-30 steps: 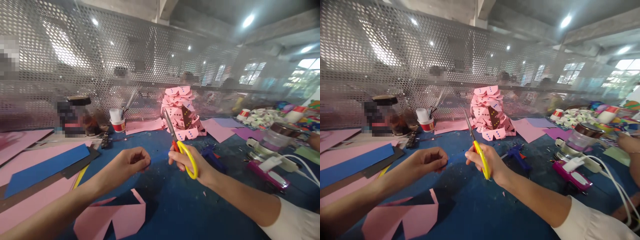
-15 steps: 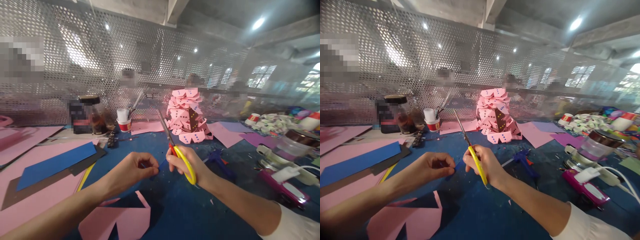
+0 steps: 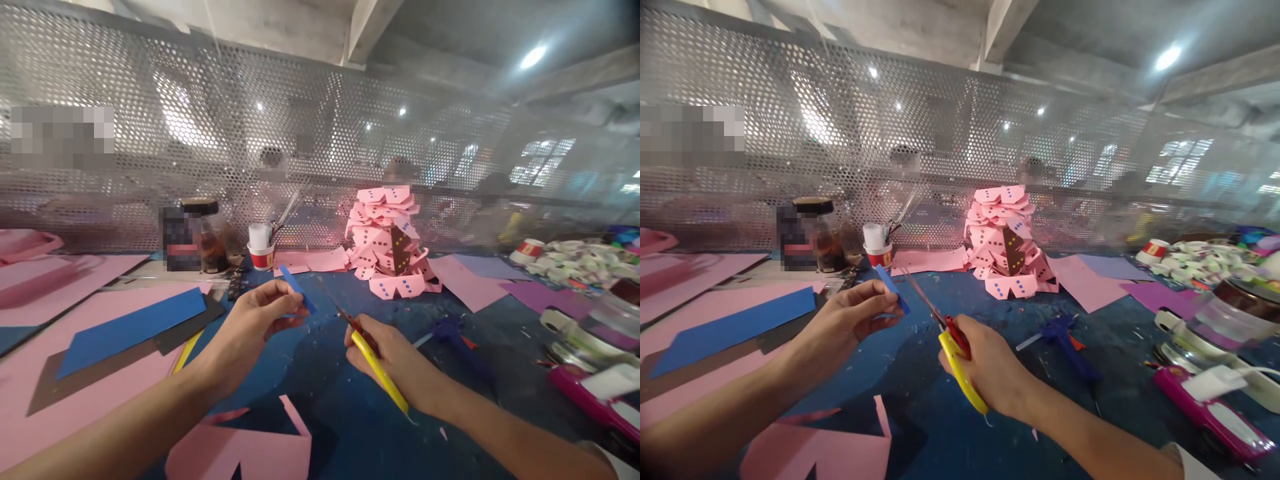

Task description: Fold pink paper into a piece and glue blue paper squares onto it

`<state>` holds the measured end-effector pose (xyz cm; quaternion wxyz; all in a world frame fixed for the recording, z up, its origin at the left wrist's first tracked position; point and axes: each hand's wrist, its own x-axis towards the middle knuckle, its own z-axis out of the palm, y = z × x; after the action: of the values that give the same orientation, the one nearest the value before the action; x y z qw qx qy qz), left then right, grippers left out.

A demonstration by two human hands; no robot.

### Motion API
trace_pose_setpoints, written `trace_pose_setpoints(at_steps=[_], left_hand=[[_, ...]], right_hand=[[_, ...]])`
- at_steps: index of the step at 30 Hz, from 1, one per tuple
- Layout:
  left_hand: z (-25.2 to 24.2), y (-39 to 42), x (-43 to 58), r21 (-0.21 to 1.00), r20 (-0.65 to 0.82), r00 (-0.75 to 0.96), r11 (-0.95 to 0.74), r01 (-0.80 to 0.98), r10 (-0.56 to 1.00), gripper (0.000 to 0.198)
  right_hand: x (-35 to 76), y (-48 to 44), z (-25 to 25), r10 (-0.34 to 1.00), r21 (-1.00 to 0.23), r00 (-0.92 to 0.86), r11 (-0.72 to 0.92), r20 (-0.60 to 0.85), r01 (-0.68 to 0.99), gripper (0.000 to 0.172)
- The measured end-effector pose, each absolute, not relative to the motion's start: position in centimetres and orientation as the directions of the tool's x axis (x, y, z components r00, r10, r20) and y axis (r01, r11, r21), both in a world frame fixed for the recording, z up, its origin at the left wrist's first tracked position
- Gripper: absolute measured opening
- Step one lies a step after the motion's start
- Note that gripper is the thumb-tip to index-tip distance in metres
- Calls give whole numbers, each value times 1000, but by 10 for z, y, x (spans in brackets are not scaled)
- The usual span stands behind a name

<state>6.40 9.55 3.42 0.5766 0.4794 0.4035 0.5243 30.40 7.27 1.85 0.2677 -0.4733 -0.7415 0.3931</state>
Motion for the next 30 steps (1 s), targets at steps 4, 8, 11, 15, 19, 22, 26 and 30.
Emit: trace_pose_setpoints(at_steps=[4, 8, 11, 15, 19, 22, 26, 30], left_hand=[[33, 99, 62, 955, 94, 78, -68, -288, 993, 21], [31, 100, 61, 940, 101, 75, -71, -334, 992, 19], [29, 101, 61, 933, 106, 83, -70, -354, 991, 17], [30, 99, 62, 931, 108, 77, -74, -357, 991, 16], [31, 98, 63, 930, 105, 79, -70, -361, 991, 16], [31, 98, 63, 935, 102, 79, -69, -349, 992, 16], [29, 100, 62, 946, 96, 98, -60, -319, 991, 14], [26, 102, 61, 947, 91, 105, -53, -317, 990, 15]], right_hand=[[302, 72, 20, 926, -665, -365, 334, 99, 668, 18], [300, 72, 16, 913, -575, -382, 392, 145, 718, 20], [301, 71, 14, 900, -541, -400, 427, 175, 725, 19], [302, 71, 14, 897, -499, -393, 439, 201, 748, 17], [303, 70, 13, 890, -443, -389, 455, 237, 772, 15], [302, 69, 15, 891, -430, -385, 453, 240, 781, 13], [301, 69, 18, 896, -416, -378, 442, 231, 795, 12], [301, 70, 17, 897, -405, -375, 440, 233, 801, 13]])
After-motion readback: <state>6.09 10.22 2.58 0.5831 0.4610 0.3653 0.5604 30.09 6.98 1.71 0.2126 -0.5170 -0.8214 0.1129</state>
